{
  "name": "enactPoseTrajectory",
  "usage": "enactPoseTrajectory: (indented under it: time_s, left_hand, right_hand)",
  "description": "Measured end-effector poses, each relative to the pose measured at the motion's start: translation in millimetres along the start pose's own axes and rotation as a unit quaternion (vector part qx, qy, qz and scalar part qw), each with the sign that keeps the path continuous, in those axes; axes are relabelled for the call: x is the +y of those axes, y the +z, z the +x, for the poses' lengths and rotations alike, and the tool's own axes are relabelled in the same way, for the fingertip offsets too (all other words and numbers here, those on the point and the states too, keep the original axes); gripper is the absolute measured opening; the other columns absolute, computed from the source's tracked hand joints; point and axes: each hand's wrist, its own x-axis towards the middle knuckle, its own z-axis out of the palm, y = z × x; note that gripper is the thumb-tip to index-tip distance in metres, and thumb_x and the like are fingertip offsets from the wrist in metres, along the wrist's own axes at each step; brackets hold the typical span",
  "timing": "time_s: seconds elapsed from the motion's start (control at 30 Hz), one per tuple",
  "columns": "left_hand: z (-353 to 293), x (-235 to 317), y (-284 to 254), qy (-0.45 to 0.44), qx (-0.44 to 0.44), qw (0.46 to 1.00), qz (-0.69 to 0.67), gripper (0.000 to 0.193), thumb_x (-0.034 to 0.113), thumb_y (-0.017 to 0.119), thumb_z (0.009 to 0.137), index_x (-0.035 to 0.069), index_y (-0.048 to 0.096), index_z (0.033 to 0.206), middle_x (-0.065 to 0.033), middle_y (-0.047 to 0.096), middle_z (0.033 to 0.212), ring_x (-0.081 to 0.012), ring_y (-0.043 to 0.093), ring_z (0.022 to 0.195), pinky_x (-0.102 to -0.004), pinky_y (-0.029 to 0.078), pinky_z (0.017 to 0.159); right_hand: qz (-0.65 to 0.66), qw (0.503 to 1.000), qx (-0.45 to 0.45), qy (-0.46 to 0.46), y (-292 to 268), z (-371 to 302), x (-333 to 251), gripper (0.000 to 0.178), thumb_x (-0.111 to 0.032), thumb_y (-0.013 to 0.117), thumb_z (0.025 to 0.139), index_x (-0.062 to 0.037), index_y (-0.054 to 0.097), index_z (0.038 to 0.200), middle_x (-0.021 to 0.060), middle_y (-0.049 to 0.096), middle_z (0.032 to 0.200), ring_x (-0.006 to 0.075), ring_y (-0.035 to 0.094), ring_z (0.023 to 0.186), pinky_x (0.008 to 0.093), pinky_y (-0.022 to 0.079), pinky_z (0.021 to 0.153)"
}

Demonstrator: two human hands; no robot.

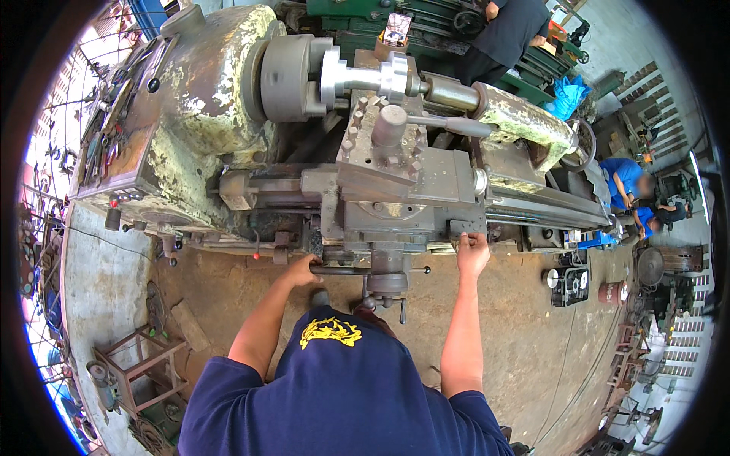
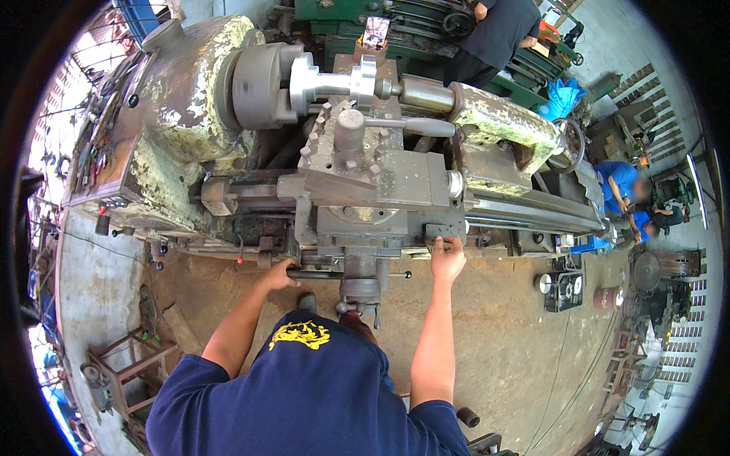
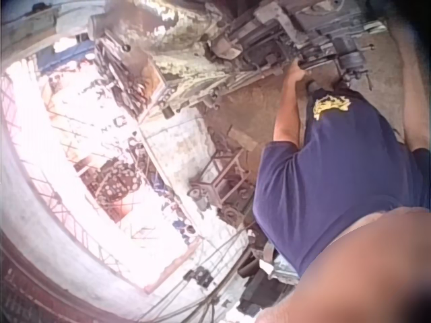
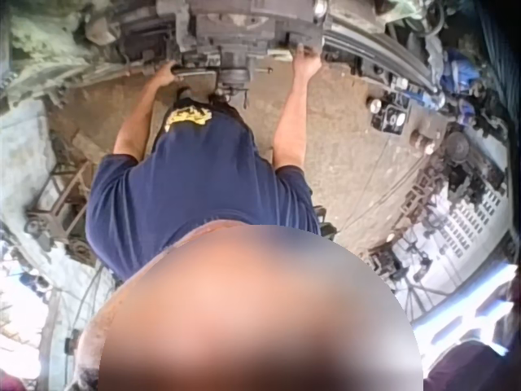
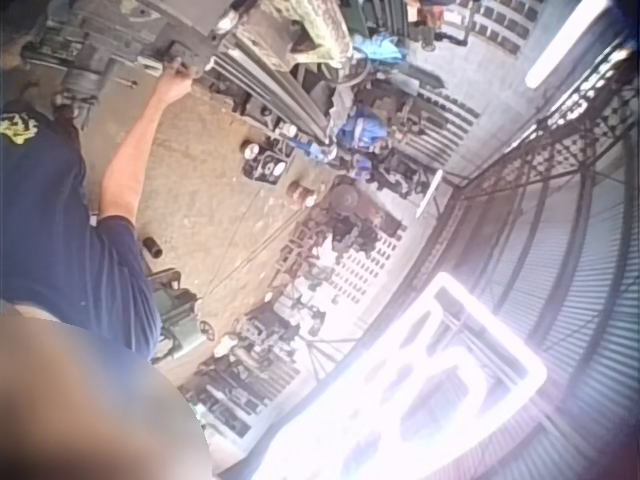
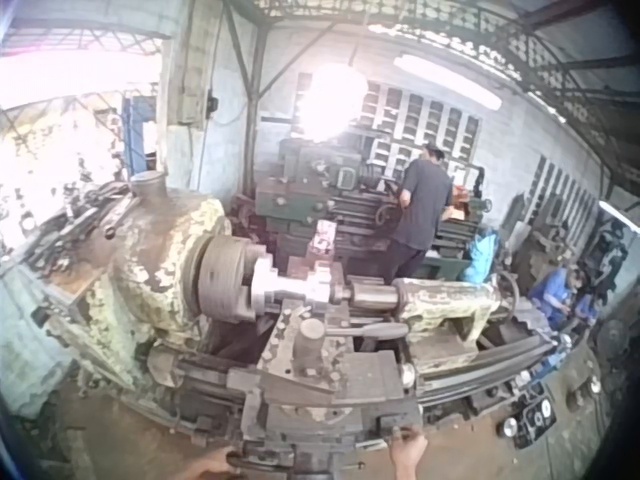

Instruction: The person operates a metal lathe in a workshop, using both hands to turn control knobs and levers while a cylindrical metal workpiece rotates in the chuck. The person adjusts the tool carriage and cross-slide to machine the workpiece surface.

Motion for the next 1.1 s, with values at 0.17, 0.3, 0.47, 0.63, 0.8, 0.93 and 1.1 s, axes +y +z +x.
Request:
enactPoseTrajectory:
  time_s: [0.17,0.3,0.47,0.63,0.8,0.93,1.1]
  left_hand:
    - [0.3,-1.6,3.8,0.002,0.041,0.998,0.05,0.058,0.025,0.077,0.075,0.007,0.056,0.126,-0.0207,0.065,0.123,-0.0377,0.061,0.116,-0.0427,0.049,0.096]
    - [0.4,2.9,7.0,-0.023,0.056,0.993,0.098,0.048,0.023,0.068,0.077,0.006,0.06,0.121,-0.0216,0.067,0.116,-0.0409,0.062,0.112,-0.0457,0.05,0.094]
    - [0.1,8.8,5.4,-0.019,0.065,0.99,0.124,0.046,0.019,0.063,0.073,0.003,0.064,0.116,-0.0256,0.066,0.115,-0.0429,0.061,0.112,-0.0466,0.049,0.096]
    - [0.8,14.1,5.8,-0.043,0.057,0.989,0.133,0.048,0.016,0.06,0.071,-0.001,0.065,0.116,-0.0293,0.064,0.118,-0.0433,0.059,0.114,-0.0458,0.049,0.099]
    - [-1.4,19.4,3.5,-0.041,0.046,0.989,0.133,0.05,0.016,0.059,0.07,-0.001,0.065,0.118,-0.0287,0.063,0.12,-0.0425,0.059,0.117,-0.0449,0.048,0.099]
    - [-4.1,23.8,2.5,-0.045,0.046,0.99,0.127,0.052,0.016,0.059,0.07,0.0,0.065,0.119,-0.0283,0.063,0.121,-0.0419,0.058,0.118,-0.044,0.048,0.101]
    - [-2.8,24.1,3.7,-0.055,0.047,0.989,0.132,0.053,0.016,0.059,0.07,-0.001,0.064,0.12,-0.028,0.063,0.122,-0.0415,0.058,0.118,-0.0436,0.047,0.102]
  right_hand:
    - [0.009,1.0,0.011,-0.009,0.5,-0.4,-1.3,0.018,-0.02,0.076,0.083,-0.0045,0.068,0.088,0.0115,0.068,0.065,0.0296,0.068,0.062,0.0404,0.051,0.059]
    - [-0.004,1.0,0.013,-0.01,-0.5,-0.6,-2.4,0.018,-0.02,0.076,0.083,-0.0051,0.068,0.087,0.0115,0.068,0.066,0.0302,0.068,0.062,0.0411,0.051,0.06]
    - [-0.011,1.0,0.013,-0.01,1.2,-0.2,-1.6,0.018,-0.02,0.077,0.083,-0.0056,0.068,0.087,0.0108,0.067,0.065,0.0304,0.067,0.061,0.0416,0.051,0.059]
    - [-0.023,1.0,0.006,-0.001,2.9,1.0,1.8,0.017,-0.02,0.077,0.083,-0.0059,0.067,0.087,0.0102,0.065,0.063,0.0302,0.066,0.06,0.0418,0.05,0.059]
    - [-0.01,1.0,0.009,-0.011,2.8,1.1,2.5,0.017,-0.02,0.076,0.083,-0.0051,0.067,0.086,0.0112,0.066,0.063,0.0303,0.067,0.06,0.0412,0.051,0.059]
    - [-0.011,1.0,0.005,-0.008,1.2,1.2,1.1,0.017,-0.019,0.076,0.083,-0.0047,0.067,0.085,0.012,0.067,0.064,0.0302,0.068,0.06,0.0406,0.051,0.059]
    - [-0.005,1.0,0.004,-0.012,0.1,0.8,-0.4,0.018,-0.02,0.076,0.083,-0.0047,0.067,0.086,0.0115,0.067,0.064,0.0294,0.068,0.06,0.0401,0.051,0.058]
